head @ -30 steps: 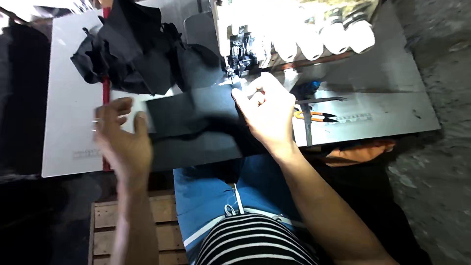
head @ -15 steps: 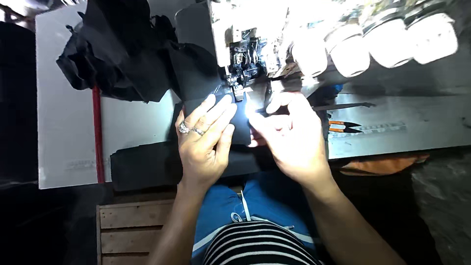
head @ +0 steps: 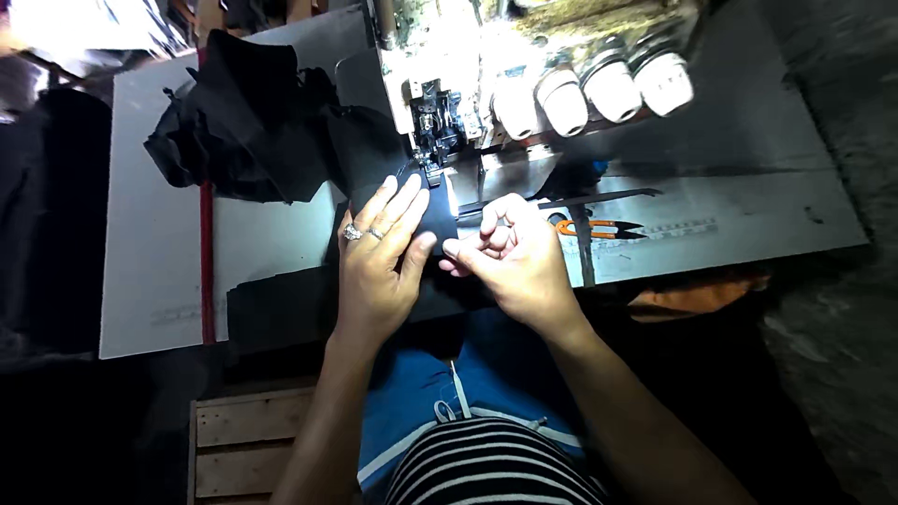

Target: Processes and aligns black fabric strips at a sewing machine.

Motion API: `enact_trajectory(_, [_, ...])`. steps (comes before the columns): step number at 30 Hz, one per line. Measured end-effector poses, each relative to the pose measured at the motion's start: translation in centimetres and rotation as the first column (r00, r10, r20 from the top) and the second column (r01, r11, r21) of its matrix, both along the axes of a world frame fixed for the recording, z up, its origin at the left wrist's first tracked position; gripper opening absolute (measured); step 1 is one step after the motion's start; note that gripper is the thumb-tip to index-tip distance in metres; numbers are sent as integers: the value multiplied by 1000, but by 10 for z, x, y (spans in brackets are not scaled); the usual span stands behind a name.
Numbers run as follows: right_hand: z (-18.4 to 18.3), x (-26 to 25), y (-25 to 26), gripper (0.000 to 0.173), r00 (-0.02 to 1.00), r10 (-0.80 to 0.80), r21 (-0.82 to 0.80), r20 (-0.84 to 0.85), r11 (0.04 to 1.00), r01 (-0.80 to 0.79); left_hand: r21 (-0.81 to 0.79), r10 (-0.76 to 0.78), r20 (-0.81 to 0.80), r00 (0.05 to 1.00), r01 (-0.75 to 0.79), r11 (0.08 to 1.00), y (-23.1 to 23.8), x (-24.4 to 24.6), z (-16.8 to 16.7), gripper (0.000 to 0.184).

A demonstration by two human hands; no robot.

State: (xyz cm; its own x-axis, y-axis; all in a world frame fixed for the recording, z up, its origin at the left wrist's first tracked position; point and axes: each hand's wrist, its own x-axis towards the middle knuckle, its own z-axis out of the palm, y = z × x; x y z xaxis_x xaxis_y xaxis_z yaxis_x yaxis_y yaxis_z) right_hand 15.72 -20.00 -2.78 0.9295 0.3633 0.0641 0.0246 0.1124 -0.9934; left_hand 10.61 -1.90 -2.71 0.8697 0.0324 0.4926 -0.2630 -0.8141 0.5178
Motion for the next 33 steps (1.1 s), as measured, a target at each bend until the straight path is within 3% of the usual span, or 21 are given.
enact_trajectory(3, [7,2,-2,31,999,37,-26,-5,999,-37,142,-2,-31,1000,7,990,-3,-17,3,74])
enact_trajectory(5, [10,2,-5,30,998,66,-32,-13,997,-66,197,31,11,999,-33,980,-12,-18,-6,61])
enact_trajectory(7, [12,3,-4,30,995,95,-17,5,995,-95,154,83,104,991,-98,983,-17,-13,-12,39])
enact_trajectory(9, [14,4,-4,31,995,96,-16,15,995,-96,91,110,147,983,-124,988,-17,-11,-7,31])
enact_trajectory(14, [9,5,-7,26,995,97,-88,38,992,-93,-12,106,59,993,-106,994,-17,-15,-5,35])
enact_trajectory(17, [6,12,-1,16,995,26,-150,95,989,-11,-64,105,45,993,-102,993,-11,-5,-8,34])
enact_trajectory(21, [4,21,4,16,985,-44,-159,165,985,70,-80,80,55,995,-76,994,2,23,-6,33])
enact_trajectory(24, [0,20,-4,17,990,-23,-138,140,990,42,-50,83,71,994,-79,996,10,40,-5,35])
enact_trajectory(29, [1,-5,-33,11,994,39,-186,106,982,-19,35,101,-129,987,-97,995,18,15,10,54])
enact_trajectory(31, [0,-17,-50,12,994,77,-189,79,980,-61,9,230,-100,968,-230,973,37,-25,10,56])
enact_trajectory(33, [-1,-29,-62,13,996,85,-217,25,973,-78,-11,493,-109,863,-497,868,74,-72,4,56])
